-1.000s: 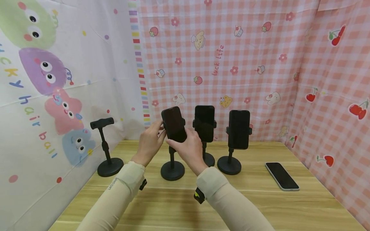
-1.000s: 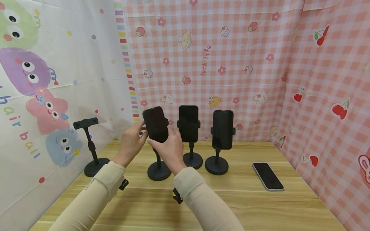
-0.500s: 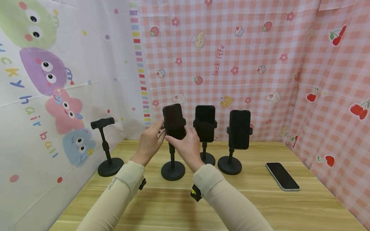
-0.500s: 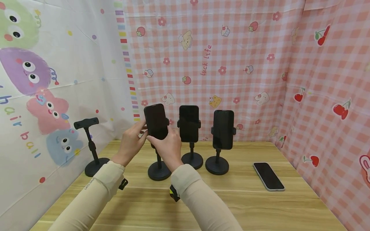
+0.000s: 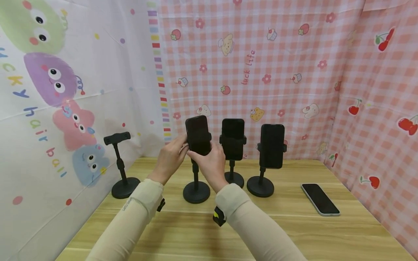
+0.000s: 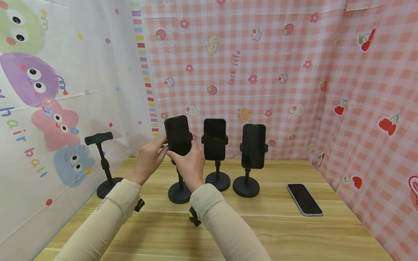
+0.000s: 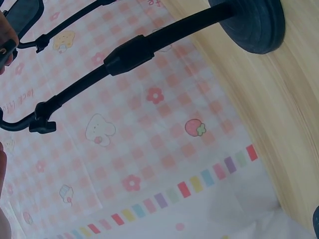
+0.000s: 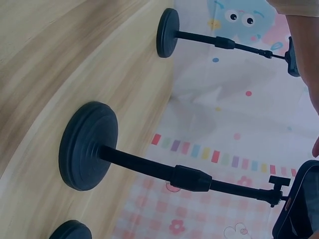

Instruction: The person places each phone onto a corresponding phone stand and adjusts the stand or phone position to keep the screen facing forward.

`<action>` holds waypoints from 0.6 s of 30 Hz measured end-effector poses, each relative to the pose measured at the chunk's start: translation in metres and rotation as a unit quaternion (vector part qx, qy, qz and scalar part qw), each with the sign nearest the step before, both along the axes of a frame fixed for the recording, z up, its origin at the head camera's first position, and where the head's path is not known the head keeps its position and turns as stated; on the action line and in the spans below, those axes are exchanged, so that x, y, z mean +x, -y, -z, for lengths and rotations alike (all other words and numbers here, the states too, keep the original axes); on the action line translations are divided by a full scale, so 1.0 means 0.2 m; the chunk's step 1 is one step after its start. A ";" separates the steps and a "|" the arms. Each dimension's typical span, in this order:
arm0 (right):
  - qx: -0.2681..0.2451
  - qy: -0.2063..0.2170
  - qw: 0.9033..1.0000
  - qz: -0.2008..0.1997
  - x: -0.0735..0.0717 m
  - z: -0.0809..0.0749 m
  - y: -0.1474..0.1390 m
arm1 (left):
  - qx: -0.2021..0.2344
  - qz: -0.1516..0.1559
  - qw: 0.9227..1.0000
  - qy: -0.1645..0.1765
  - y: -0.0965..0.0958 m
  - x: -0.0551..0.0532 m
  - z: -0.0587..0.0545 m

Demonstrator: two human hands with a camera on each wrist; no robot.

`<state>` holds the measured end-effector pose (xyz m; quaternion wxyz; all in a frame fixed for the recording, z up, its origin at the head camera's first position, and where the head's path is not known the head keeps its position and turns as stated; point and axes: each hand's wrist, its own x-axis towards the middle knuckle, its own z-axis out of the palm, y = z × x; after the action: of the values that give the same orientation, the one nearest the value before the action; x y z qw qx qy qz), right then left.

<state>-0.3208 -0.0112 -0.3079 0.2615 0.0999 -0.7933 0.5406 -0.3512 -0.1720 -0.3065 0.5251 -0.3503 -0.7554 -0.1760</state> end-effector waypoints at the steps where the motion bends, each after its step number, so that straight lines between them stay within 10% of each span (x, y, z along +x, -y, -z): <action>1: -0.002 0.000 1.000 0.002 0.00 0.00 0.00 | -0.002 0.000 1.000 -0.002 0.00 0.00 0.00; 18: -0.001 0.008 1.000 0.009 -0.02 -0.01 0.00 | -0.027 0.004 0.999 -0.032 0.01 -0.04 -0.01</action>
<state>-0.3253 -0.0113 -0.3067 0.2603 0.0882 -0.7958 0.5396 -0.3587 -0.1743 -0.3046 0.5388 -0.3730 -0.7411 -0.1462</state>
